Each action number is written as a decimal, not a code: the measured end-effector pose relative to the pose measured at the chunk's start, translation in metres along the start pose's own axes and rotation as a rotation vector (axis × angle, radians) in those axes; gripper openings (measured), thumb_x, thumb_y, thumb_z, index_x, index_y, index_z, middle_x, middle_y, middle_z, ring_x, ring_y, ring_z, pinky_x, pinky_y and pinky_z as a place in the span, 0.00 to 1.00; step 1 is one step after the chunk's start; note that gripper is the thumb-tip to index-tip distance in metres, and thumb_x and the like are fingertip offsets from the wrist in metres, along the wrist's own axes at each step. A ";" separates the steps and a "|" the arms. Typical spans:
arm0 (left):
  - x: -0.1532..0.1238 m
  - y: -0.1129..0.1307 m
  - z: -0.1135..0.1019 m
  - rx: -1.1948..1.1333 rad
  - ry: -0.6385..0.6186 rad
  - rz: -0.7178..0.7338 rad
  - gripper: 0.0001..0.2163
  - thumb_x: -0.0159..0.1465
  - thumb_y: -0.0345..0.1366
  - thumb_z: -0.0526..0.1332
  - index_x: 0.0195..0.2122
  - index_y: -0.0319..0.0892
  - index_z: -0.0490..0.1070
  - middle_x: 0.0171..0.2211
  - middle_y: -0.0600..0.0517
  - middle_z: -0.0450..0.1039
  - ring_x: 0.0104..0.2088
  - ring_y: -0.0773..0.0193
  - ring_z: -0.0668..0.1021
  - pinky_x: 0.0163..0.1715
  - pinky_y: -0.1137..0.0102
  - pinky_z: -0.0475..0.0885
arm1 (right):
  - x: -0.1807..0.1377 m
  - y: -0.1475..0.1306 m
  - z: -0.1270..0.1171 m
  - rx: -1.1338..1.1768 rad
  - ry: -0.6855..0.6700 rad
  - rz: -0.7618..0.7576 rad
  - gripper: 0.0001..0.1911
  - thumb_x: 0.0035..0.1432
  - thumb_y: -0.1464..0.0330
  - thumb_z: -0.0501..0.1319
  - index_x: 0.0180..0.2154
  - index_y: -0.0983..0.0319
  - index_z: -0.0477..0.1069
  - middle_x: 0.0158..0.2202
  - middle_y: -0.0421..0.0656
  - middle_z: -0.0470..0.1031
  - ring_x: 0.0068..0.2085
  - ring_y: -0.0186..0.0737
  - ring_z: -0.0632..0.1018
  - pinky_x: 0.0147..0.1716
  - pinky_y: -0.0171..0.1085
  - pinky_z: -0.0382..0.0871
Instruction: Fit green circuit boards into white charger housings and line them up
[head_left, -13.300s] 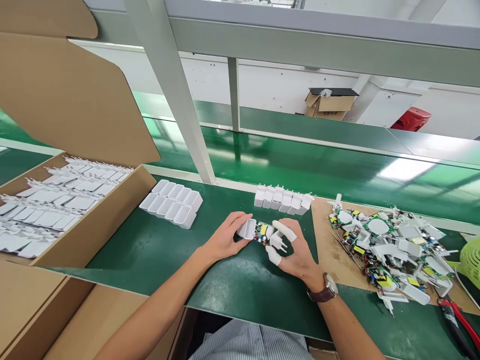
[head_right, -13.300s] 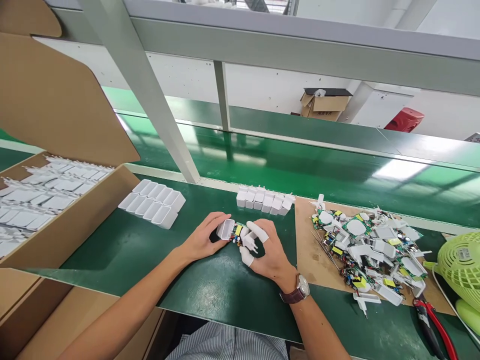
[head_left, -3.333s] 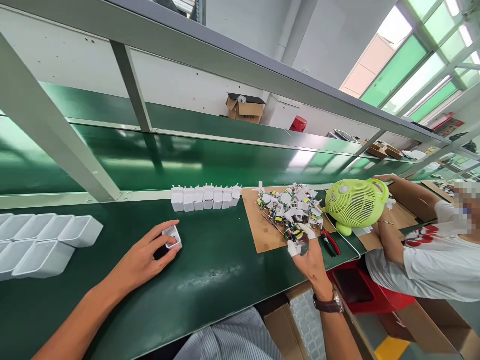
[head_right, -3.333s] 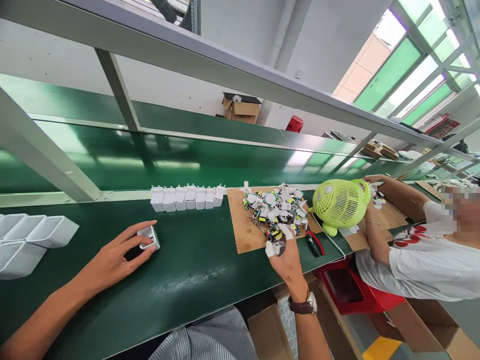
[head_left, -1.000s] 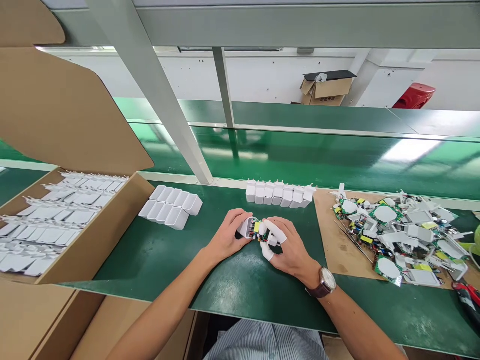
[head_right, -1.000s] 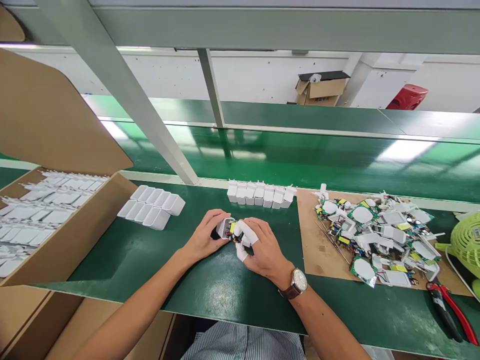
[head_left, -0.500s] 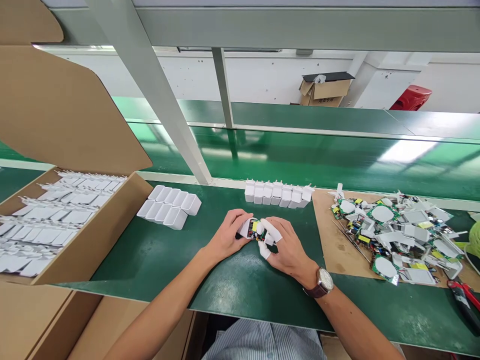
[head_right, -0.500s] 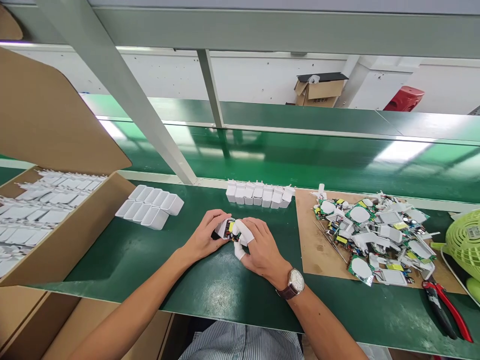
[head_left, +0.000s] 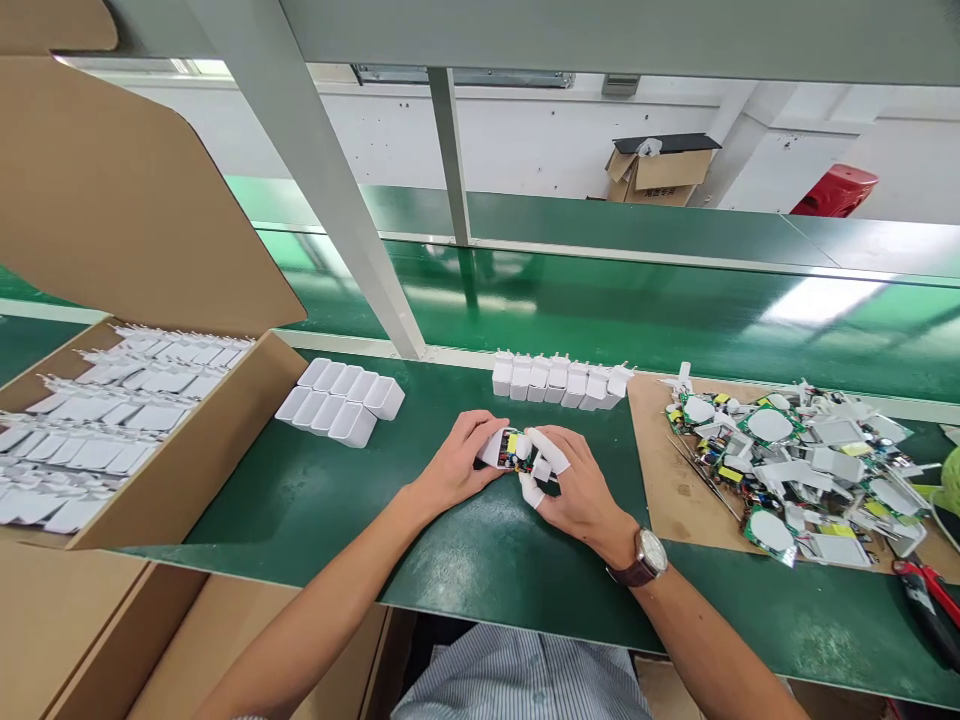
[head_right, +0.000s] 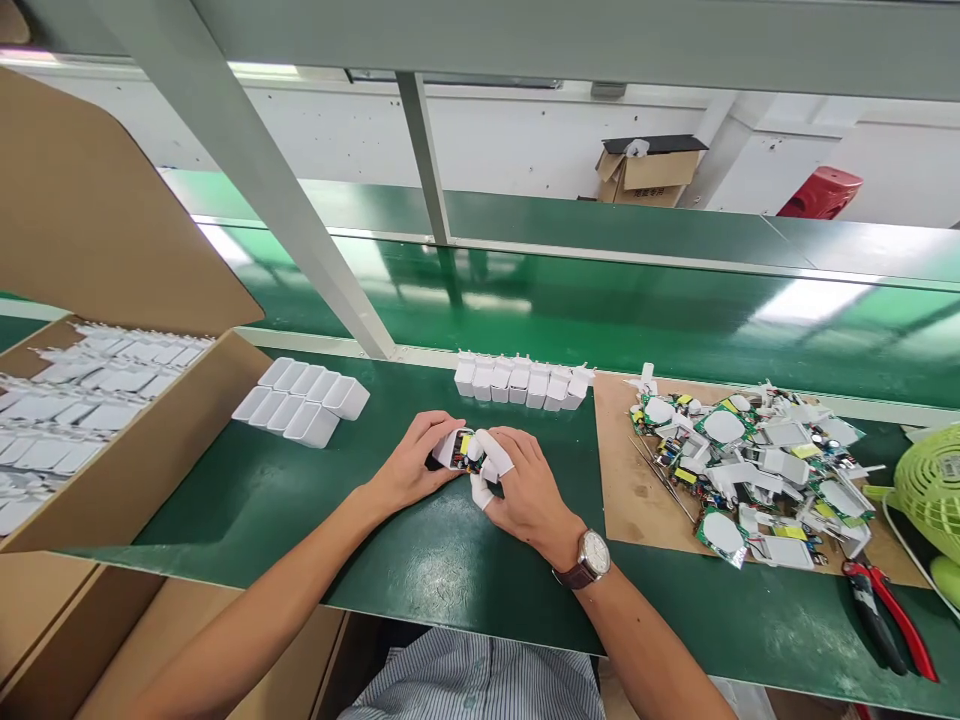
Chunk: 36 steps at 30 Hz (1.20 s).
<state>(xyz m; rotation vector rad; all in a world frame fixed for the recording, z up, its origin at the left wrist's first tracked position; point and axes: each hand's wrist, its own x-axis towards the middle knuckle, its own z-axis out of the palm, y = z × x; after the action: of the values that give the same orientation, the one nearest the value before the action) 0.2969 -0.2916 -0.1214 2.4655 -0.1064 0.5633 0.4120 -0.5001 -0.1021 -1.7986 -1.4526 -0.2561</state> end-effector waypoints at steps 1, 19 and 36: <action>0.000 0.000 0.000 0.001 0.003 0.001 0.29 0.68 0.38 0.66 0.68 0.50 0.58 0.56 0.42 0.65 0.57 0.49 0.73 0.56 0.52 0.75 | 0.000 0.000 0.000 0.001 0.000 -0.005 0.39 0.63 0.74 0.60 0.71 0.56 0.50 0.54 0.53 0.74 0.56 0.56 0.75 0.53 0.58 0.75; 0.002 0.017 -0.003 -0.403 -0.143 -0.232 0.24 0.71 0.42 0.60 0.67 0.47 0.61 0.61 0.44 0.72 0.61 0.51 0.75 0.63 0.52 0.69 | -0.004 0.008 -0.003 0.275 0.113 0.134 0.10 0.69 0.72 0.58 0.49 0.56 0.73 0.54 0.48 0.78 0.55 0.44 0.80 0.55 0.48 0.77; -0.003 0.021 -0.003 -0.459 -0.108 -0.221 0.42 0.72 0.46 0.60 0.76 0.53 0.29 0.73 0.43 0.55 0.72 0.51 0.62 0.71 0.48 0.57 | -0.004 0.022 0.016 0.182 -0.113 0.045 0.18 0.68 0.73 0.58 0.57 0.54 0.73 0.55 0.49 0.76 0.51 0.46 0.80 0.48 0.44 0.80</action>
<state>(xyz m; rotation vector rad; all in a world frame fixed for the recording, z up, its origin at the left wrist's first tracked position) 0.2885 -0.3074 -0.1090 2.0245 -0.0037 0.2715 0.4249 -0.4931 -0.1250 -1.7183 -1.4622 0.0010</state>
